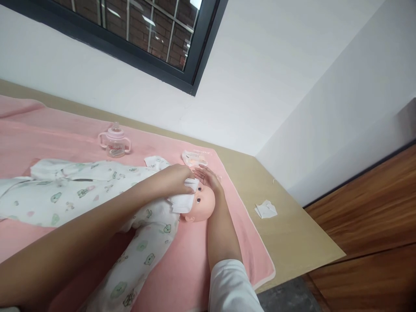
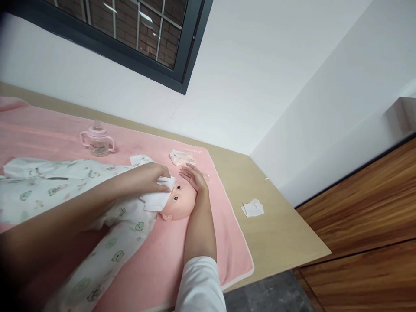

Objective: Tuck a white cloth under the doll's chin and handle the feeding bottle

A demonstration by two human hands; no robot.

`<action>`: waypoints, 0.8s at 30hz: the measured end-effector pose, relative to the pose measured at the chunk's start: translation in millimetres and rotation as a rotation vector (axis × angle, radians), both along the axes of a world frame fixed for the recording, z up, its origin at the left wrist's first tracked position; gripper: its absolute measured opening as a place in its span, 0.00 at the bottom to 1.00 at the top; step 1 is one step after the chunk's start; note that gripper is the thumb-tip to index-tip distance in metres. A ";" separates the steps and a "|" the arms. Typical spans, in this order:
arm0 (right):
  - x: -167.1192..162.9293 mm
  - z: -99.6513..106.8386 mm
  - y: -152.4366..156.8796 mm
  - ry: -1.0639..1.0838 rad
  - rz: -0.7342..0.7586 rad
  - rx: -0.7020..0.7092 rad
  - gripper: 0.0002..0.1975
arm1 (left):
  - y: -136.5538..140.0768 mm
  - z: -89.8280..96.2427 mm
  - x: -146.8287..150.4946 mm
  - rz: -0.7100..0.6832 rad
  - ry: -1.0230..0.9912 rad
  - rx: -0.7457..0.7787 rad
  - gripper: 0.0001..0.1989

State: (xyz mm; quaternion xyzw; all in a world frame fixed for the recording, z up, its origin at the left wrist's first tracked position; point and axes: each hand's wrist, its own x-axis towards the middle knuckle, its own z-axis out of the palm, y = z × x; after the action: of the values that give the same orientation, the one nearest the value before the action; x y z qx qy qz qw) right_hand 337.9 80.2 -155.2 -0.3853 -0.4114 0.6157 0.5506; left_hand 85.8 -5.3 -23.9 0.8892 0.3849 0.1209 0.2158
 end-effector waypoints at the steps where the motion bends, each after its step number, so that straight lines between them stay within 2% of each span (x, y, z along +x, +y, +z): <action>1: 0.1 -0.1 -0.5 -0.001 0.000 0.002 0.18 | -0.7 0.9 0.5 0.005 0.009 0.007 0.07; 5: -0.2 0.3 -2.7 -0.010 -0.001 0.001 0.19 | -1.2 1.3 1.3 0.001 -0.015 0.056 0.11; 12: -3.0 3.4 -4.9 -0.024 -0.013 -0.007 0.18 | -0.8 -0.2 1.5 0.018 -0.056 0.010 0.10; 24: -5.0 6.9 -8.9 -0.041 -0.022 -0.010 0.19 | 3.8 -2.7 3.2 0.035 -0.049 0.067 0.12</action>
State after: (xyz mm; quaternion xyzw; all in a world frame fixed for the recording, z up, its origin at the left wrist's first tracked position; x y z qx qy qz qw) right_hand 332.8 71.4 -148.3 -0.4052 -0.4151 0.6036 0.5469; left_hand 89.1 -1.6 -26.6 0.8859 0.3906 0.1593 0.1932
